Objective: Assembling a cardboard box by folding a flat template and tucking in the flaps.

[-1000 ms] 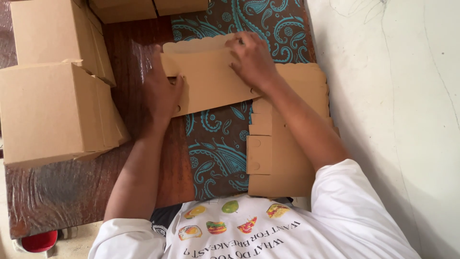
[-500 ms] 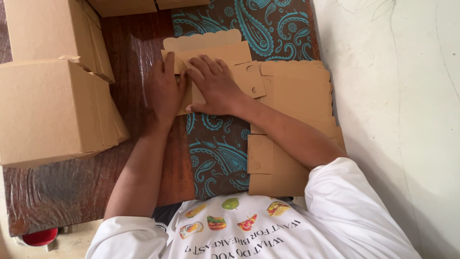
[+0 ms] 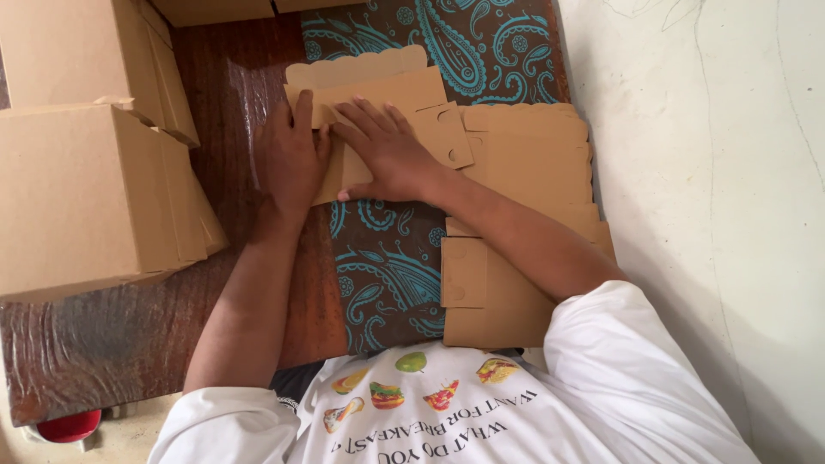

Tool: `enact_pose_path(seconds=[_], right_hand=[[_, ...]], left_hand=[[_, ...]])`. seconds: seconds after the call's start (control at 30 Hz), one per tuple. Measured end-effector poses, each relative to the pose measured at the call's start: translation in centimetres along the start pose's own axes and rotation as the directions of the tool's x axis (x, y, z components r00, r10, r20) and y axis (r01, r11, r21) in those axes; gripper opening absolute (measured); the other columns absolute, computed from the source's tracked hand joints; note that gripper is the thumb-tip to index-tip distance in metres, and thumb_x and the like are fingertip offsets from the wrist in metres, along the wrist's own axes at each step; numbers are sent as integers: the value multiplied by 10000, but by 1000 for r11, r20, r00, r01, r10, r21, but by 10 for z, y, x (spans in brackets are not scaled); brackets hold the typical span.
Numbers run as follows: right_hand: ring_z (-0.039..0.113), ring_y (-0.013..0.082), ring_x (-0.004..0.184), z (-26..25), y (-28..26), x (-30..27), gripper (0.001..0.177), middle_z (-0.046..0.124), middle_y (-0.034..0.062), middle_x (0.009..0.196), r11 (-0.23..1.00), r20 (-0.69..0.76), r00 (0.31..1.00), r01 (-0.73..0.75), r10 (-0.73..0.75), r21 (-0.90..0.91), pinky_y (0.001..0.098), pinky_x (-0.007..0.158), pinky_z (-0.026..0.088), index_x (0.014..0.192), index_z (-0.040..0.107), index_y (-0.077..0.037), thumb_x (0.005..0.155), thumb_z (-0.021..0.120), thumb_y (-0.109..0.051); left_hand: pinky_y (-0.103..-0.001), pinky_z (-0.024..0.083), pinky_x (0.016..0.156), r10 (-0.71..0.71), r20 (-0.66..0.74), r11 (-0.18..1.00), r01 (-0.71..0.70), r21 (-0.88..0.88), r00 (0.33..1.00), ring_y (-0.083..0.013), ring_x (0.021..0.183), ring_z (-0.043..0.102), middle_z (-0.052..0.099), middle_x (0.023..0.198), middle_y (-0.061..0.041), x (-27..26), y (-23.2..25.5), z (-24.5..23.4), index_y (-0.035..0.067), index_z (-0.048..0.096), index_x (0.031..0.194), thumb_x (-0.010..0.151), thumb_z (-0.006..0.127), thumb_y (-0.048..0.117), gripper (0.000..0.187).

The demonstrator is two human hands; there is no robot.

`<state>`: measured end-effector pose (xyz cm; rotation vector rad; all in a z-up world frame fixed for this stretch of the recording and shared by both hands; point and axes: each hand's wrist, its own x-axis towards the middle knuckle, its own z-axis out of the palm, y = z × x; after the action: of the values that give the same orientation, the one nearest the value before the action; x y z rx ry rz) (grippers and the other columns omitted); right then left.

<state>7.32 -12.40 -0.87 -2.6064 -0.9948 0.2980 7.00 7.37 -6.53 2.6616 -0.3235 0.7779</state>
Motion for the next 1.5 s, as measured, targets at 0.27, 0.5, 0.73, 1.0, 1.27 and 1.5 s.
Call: enact_pose_path(seconds=[0.27, 0.5, 0.73, 1.0, 1.27, 1.5], right_hand=[[153, 490, 1549, -21, 12, -16, 930, 262, 148, 1654, 999, 31, 998, -52, 52, -3, 719, 1224, 117, 1549, 439, -234, 795, 850, -591], [16, 429, 1557, -37, 37, -37, 860, 169, 179, 1677, 990, 47, 992, -112, 117, -90, 622, 1229, -26, 1466, 500, -192, 762, 849, -540], [22, 436, 1558, -46, 61, -62, 808, 177, 192, 1667, 987, -19, 989, -148, 147, -67, 641, 1221, 1, 1436, 533, -198, 765, 856, -513], [-63, 426, 1567, -70, 69, -72, 959, 29, 186, 1712, 946, 74, 943, -322, 324, -40, 621, 1225, -27, 1522, 421, -301, 703, 882, -495], [112, 342, 1593, -39, 93, -88, 786, 248, 116, 1683, 990, -352, 931, -58, 100, 129, 595, 1264, 164, 1561, 430, -188, 939, 662, -608], [570, 229, 1264, -30, 115, -87, 500, 542, 113, 1420, 818, -697, 625, 157, 351, 553, 351, 1060, 495, 1442, 492, -96, 1081, 583, -430]], left_hand=[[-444, 433, 663, 21, 10, 1000, -21, -20, 1000, -341, 836, 617, 501, 971, -110, 0, 0, -3, 46, 551, 1430, 966, 732, 202, 522], [-507, 489, 661, 6, 1, 999, -6, 40, 1000, -379, 863, 586, 565, 1046, -168, -1, 1, -1, 74, 562, 1391, 910, 751, 213, 535], [-494, 501, 665, 2, -4, 998, -1, 57, 1000, -363, 862, 598, 580, 1043, -161, -2, 1, 0, 69, 576, 1383, 911, 762, 205, 525], [-485, 494, 648, 9, -28, 1000, -8, 29, 1000, -365, 839, 589, 569, 1035, -158, -2, 2, -1, 61, 579, 1368, 899, 776, 173, 521], [-428, 499, 934, -305, 39, 830, 285, -479, 952, -332, 1057, 608, 650, 1345, -151, 7, 3, -17, 87, 393, 1561, 915, 725, 50, 727], [-273, 494, 767, -399, 34, 589, 285, -757, 916, -130, 900, 598, 651, 980, -9, 25, 9, -53, 55, 689, 1059, 868, 633, 55, 198]])
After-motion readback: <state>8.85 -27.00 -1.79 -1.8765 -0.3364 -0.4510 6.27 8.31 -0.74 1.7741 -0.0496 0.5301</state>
